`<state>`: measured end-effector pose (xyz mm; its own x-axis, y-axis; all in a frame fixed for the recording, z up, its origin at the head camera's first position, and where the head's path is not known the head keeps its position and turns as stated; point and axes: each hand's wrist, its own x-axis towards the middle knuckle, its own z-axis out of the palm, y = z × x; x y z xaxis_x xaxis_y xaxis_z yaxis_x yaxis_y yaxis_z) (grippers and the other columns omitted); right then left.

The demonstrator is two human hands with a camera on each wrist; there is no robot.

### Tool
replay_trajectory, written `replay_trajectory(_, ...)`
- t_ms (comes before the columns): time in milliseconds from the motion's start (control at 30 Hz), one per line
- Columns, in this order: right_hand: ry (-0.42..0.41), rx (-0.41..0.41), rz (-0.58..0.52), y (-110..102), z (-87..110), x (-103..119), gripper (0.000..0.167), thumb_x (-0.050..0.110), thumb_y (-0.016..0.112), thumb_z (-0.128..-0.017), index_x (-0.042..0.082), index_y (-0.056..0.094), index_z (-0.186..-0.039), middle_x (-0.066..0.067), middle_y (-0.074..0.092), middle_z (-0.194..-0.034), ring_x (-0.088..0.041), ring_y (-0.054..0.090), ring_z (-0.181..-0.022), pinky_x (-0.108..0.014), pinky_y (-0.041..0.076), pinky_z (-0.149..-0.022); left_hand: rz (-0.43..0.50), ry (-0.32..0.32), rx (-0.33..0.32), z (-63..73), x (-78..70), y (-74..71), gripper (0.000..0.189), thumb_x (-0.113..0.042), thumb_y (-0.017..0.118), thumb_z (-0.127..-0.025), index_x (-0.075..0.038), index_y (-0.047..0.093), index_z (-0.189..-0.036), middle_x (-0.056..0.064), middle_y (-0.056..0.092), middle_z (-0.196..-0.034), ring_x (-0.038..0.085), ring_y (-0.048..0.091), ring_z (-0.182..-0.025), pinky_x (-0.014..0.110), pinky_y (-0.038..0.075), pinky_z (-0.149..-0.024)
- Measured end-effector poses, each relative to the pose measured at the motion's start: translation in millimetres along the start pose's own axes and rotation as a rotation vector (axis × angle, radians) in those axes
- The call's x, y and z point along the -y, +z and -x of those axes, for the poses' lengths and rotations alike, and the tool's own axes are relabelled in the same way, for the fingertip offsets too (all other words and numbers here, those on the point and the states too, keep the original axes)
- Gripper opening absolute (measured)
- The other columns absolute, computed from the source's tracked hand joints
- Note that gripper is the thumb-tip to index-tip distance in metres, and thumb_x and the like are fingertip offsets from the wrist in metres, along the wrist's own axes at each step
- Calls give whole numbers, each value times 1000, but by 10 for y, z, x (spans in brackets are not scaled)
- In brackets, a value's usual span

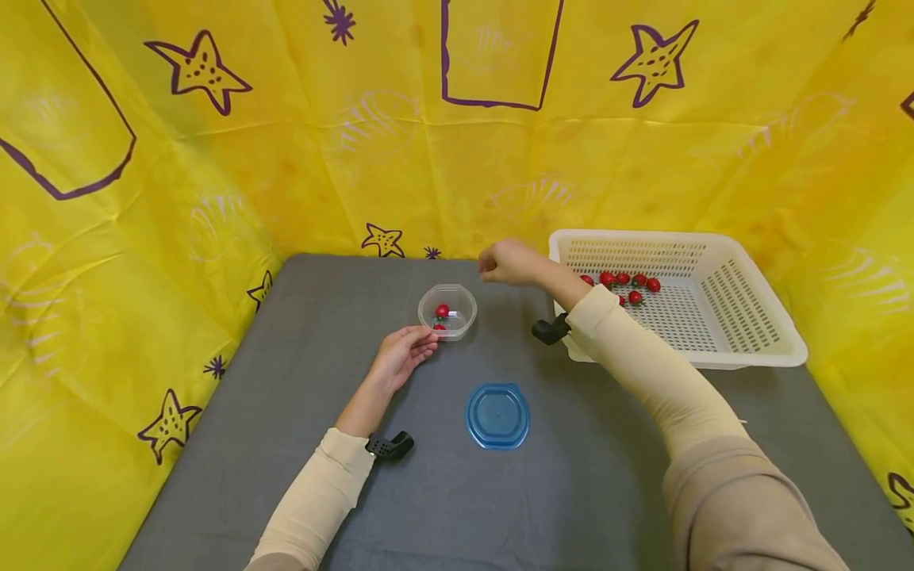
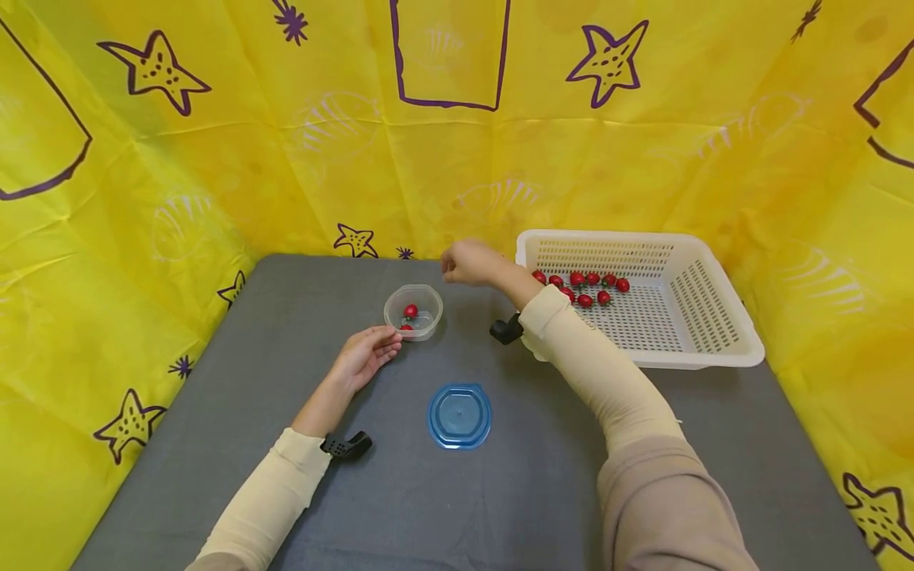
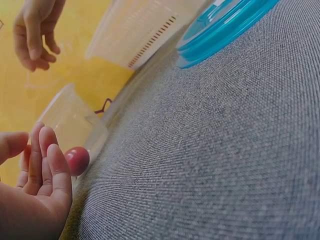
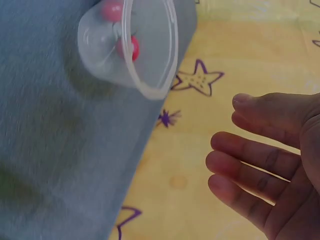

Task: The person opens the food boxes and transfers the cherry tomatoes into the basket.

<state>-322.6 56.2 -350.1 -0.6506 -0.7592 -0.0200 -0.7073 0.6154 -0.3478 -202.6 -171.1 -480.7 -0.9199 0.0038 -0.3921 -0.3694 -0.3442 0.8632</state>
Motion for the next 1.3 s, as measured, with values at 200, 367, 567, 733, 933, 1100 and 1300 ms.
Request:
replay_trajectory(200,-12,31,-37,132,-113,141,17,12,67,-89,1,72,-101,-14,73,-95,-27,66,-89,-40,53,-84,4,-1,2,-1,-1,-1,7,-10,54,-99,-8,60,-96,-3,71,-76,9,66,-70,21,55,-71)
replay_trajectory(367,-32,63,-56,282,-209,216,19,12,68,-89,0,72,-103,-13,73,-98,-26,66,-92,-38,53,-86,2,5,2,6,2,-5,7,-10,55,-99,-8,61,-96,-3,71,-76,8,66,-70,21,55,-71)
replay_trajectory(567,-30,102,-80,439,-285,279,19,13,67,-90,2,72,-104,-11,73,-102,-25,66,-95,-37,53,-88,-6,1,-4,17,3,-4,8,-10,55,-99,-8,61,-95,-4,70,-75,7,65,-69,21,54,-71)
replay_trajectory(733,-22,127,-98,552,-342,321,18,14,67,-90,2,72,-103,-11,73,-101,-25,66,-94,-36,53,-89,-15,2,-4,19,1,1,9,-10,55,-99,-9,62,-94,-5,70,-75,7,66,-69,21,54,-71)
replay_trajectory(933,-1,162,-104,706,-415,350,18,15,69,-89,2,73,-102,-10,73,-100,-23,66,-92,-33,54,-86,-10,-1,-4,8,10,-8,10,-10,55,-99,-10,62,-92,-4,70,-75,7,66,-69,21,54,-70)
replay_trajectory(1100,19,182,-92,820,-455,357,19,14,68,-88,4,73,-103,-8,73,-100,-22,65,-91,-32,55,-85,-5,0,0,0,16,-12,10,-10,54,-99,-9,62,-92,-4,70,-74,7,66,-68,21,54,-69)
replay_trajectory(1300,27,189,-77,913,-498,371,16,13,68,-87,4,73,-99,-9,72,-96,-22,62,-88,-33,54,-85,-3,1,-2,1,10,-13,10,-9,54,-99,-9,61,-92,-4,70,-74,7,66,-68,21,54,-69)
